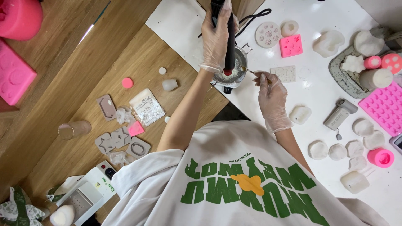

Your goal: The recorder is melting wax in a small pot and preparing silicone molds for candle making.

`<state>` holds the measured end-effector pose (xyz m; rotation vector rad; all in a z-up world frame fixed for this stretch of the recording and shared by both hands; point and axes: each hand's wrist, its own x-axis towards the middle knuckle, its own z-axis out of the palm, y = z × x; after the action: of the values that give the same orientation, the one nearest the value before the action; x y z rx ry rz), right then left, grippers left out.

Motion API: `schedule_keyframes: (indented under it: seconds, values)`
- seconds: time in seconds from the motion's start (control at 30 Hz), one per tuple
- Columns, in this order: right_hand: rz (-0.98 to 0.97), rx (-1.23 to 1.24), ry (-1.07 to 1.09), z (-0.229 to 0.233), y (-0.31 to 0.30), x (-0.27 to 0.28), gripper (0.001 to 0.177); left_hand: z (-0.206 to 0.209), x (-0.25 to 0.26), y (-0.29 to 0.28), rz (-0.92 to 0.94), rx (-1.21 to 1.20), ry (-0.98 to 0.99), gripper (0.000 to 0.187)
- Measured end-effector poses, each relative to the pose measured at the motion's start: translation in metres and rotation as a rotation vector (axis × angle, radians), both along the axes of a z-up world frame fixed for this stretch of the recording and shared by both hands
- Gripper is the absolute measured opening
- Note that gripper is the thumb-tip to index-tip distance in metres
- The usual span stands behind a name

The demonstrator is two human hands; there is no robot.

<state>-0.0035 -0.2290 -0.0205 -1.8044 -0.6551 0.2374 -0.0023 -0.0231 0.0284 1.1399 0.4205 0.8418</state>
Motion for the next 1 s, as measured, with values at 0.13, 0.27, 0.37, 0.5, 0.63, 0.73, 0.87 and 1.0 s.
schedule_keyframes:
  seconds: [0.13, 0.27, 0.37, 0.5, 0.63, 0.73, 0.87, 1.0]
  values:
    - [-0.006, -0.018, -0.034, -0.004, -0.001, 0.002, 0.014, -0.009, 0.002, 0.001, -0.001, 0.001, -0.024, 0.041]
    - [-0.021, -0.020, -0.011, -0.005, -0.001, 0.001, 0.015, -0.012, 0.004, 0.000, 0.007, -0.058, -0.020, 0.040]
    - [-0.022, -0.022, 0.003, -0.003, -0.001, 0.001, 0.015, -0.007, 0.003, -0.002, 0.016, -0.053, -0.015, 0.040]
    - [-0.022, 0.022, 0.039, -0.004, 0.000, 0.001, 0.016, -0.007, 0.003, -0.002, 0.048, -0.043, 0.000, 0.044]
    - [-0.019, 0.015, 0.019, -0.004, 0.000, 0.001, 0.017, -0.009, 0.002, -0.001, 0.082, -0.022, 0.046, 0.042]
    - [-0.029, 0.001, 0.040, -0.007, -0.001, 0.002, 0.016, -0.010, 0.003, -0.001, 0.099, -0.101, -0.008, 0.041]
    - [-0.045, -0.030, 0.052, -0.003, -0.001, 0.003, 0.017, -0.023, 0.007, 0.003, 0.099, -0.078, -0.061, 0.040]
    - [-0.058, -0.082, 0.074, -0.008, -0.001, 0.007, 0.019, -0.005, 0.003, 0.000, 0.088, -0.066, 0.021, 0.040]
